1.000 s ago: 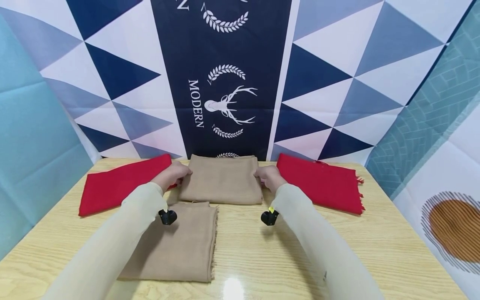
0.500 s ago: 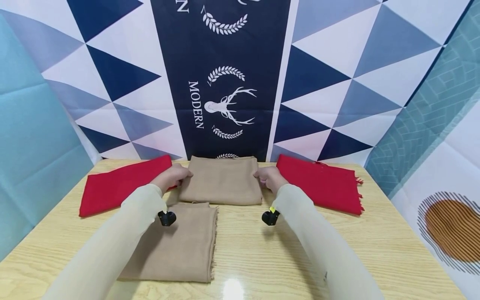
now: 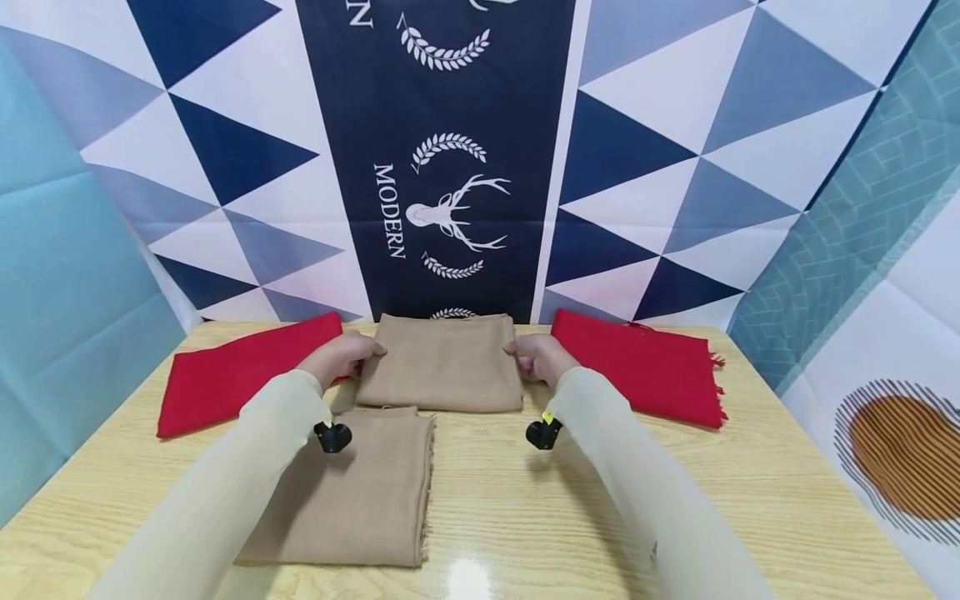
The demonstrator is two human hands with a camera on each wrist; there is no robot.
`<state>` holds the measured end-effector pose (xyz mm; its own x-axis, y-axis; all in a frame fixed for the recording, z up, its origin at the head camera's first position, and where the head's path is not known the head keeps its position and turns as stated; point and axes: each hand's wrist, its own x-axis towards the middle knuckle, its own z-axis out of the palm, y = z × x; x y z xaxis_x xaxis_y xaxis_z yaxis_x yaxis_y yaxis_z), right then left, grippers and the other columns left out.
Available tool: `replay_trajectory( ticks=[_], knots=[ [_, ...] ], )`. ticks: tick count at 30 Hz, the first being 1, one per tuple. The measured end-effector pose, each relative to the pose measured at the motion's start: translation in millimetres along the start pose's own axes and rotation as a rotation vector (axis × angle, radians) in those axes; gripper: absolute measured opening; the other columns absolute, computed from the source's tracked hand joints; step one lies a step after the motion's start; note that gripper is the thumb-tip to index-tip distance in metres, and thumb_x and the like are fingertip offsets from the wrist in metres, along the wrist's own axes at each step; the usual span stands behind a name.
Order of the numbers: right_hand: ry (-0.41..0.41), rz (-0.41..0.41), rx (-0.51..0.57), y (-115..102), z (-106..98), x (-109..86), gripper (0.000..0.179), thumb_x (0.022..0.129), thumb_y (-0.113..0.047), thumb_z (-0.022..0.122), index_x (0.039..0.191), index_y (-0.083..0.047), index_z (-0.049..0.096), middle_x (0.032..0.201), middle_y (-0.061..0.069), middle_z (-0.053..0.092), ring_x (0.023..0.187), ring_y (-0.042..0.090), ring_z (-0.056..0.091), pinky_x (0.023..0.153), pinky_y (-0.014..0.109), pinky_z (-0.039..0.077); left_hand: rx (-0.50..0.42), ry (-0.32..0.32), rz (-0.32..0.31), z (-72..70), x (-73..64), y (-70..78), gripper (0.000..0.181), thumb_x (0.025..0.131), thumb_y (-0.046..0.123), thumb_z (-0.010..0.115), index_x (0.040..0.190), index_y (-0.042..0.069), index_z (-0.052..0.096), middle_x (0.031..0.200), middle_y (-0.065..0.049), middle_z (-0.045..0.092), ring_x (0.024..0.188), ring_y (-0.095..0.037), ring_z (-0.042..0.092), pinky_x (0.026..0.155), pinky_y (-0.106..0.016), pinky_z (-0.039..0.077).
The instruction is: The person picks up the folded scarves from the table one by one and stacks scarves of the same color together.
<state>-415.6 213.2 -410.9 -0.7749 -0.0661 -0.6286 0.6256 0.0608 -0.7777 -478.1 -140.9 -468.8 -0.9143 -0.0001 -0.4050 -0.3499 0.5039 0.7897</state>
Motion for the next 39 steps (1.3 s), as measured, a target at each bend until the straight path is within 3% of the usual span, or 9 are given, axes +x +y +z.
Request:
replay_trajectory(
  ticks=[2, 4, 7, 10, 17, 25, 33, 36, 39],
  knots=[
    [0.053, 0.014, -0.018, -5.4, 18.9, -45.6, 0.008, 0.093, -0.011, 0.058, 0.088, -0.005, 0.053, 0.061, -0.002, 0.059, 0.055, 0.004, 0.054, 0.061, 0.019, 0.05, -0.005, -0.011, -0.022, -0.1, -32.0, 14.2, 0.04, 0.085, 0.016, 0.064, 0.119, -0.002, 0.052, 0.109, -0.015, 0.059, 0.092, -0.027, 0.062, 0.077, -0.04, 0.055],
    [0.059, 0.022, -0.009, -7.7, 26.6, -68.9, 0.011, 0.093, -0.011, 0.057, 0.084, -0.005, 0.053, 0.059, -0.002, 0.057, 0.054, 0.004, 0.052, 0.06, 0.018, 0.049, 0.013, -0.015, -0.052, -1.0, -74.5, 32.6, 0.04, 0.088, 0.016, 0.061, 0.122, -0.002, 0.052, 0.113, -0.015, 0.057, 0.098, -0.028, 0.058, 0.086, -0.04, 0.053],
    [0.068, 0.033, 0.006, -9.1, 30.5, -81.7, 0.016, 0.093, -0.012, 0.056, 0.079, -0.006, 0.053, 0.058, -0.002, 0.056, 0.053, 0.004, 0.05, 0.058, 0.017, 0.048, 0.02, -0.016, -0.073, -2.1, -132.8, 55.5, 0.034, 0.092, 0.015, 0.055, 0.121, -0.003, 0.052, 0.111, -0.013, 0.053, 0.098, -0.025, 0.051, 0.09, -0.036, 0.049],
    [0.094, 0.043, -0.015, -10.0, 34.0, -85.7, 0.017, 0.094, -0.014, 0.056, 0.08, -0.007, 0.051, 0.055, -0.004, 0.053, 0.051, 0.004, 0.047, 0.058, 0.017, 0.045, 0.006, -0.03, -0.066, -4.5, -158.1, 63.9, 0.03, 0.093, 0.014, 0.053, 0.117, -0.004, 0.054, 0.102, -0.01, 0.051, 0.092, -0.023, 0.048, 0.088, -0.033, 0.049],
    [0.094, 0.027, -0.007, -10.4, 32.0, -82.3, 0.013, 0.092, -0.012, 0.06, 0.084, -0.008, 0.05, 0.051, -0.003, 0.056, 0.047, 0.005, 0.053, 0.057, 0.022, 0.05, -0.054, -0.031, -0.069, -5.3, -158.5, 63.3, 0.034, 0.093, 0.012, 0.053, 0.122, -0.005, 0.052, 0.104, -0.009, 0.048, 0.093, -0.022, 0.046, 0.086, -0.03, 0.046],
    [0.137, -0.002, -0.031, -8.7, 33.8, -86.3, 0.014, 0.09, -0.009, 0.063, 0.082, -0.01, 0.051, 0.051, -0.003, 0.06, 0.049, 0.005, 0.057, 0.057, 0.022, 0.052, -0.096, -0.018, -0.084, -4.1, -152.2, 59.5, 0.043, 0.093, 0.013, 0.054, 0.13, -0.005, 0.047, 0.126, -0.016, 0.046, 0.109, -0.028, 0.045, 0.109, -0.04, 0.041],
    [0.132, -0.051, -0.032, -11.1, 34.8, -90.4, 0.014, 0.091, -0.011, 0.062, 0.093, -0.009, 0.048, 0.057, -0.003, 0.061, 0.052, 0.006, 0.061, 0.059, 0.022, 0.053, -0.124, 0.004, -0.065, -7.0, -153.3, 61.7, 0.044, 0.092, 0.016, 0.058, 0.13, -0.003, 0.046, 0.119, -0.013, 0.048, 0.096, -0.023, 0.048, 0.08, -0.03, 0.043],
    [0.134, -0.086, -0.033, -12.1, 35.1, -92.7, 0.016, 0.09, -0.01, 0.063, 0.096, -0.008, 0.047, 0.063, -0.003, 0.06, 0.054, 0.006, 0.062, 0.064, 0.022, 0.053, -0.168, 0.009, -0.051, -7.4, -156.0, 63.6, 0.05, 0.091, 0.015, 0.059, 0.135, -0.003, 0.042, 0.127, -0.012, 0.045, 0.099, -0.022, 0.046, 0.08, -0.027, 0.041],
    [0.154, -0.102, -0.034, -11.9, 35.5, -95.9, 0.02, 0.09, -0.011, 0.064, 0.099, -0.009, 0.046, 0.073, -0.003, 0.058, 0.056, 0.005, 0.062, 0.07, 0.022, 0.054, -0.199, 0.01, -0.041, -7.0, -158.6, 63.6, 0.052, 0.091, 0.013, 0.06, 0.135, -0.004, 0.04, 0.119, -0.008, 0.046, 0.093, -0.017, 0.048, 0.079, -0.024, 0.042]
  ],
)
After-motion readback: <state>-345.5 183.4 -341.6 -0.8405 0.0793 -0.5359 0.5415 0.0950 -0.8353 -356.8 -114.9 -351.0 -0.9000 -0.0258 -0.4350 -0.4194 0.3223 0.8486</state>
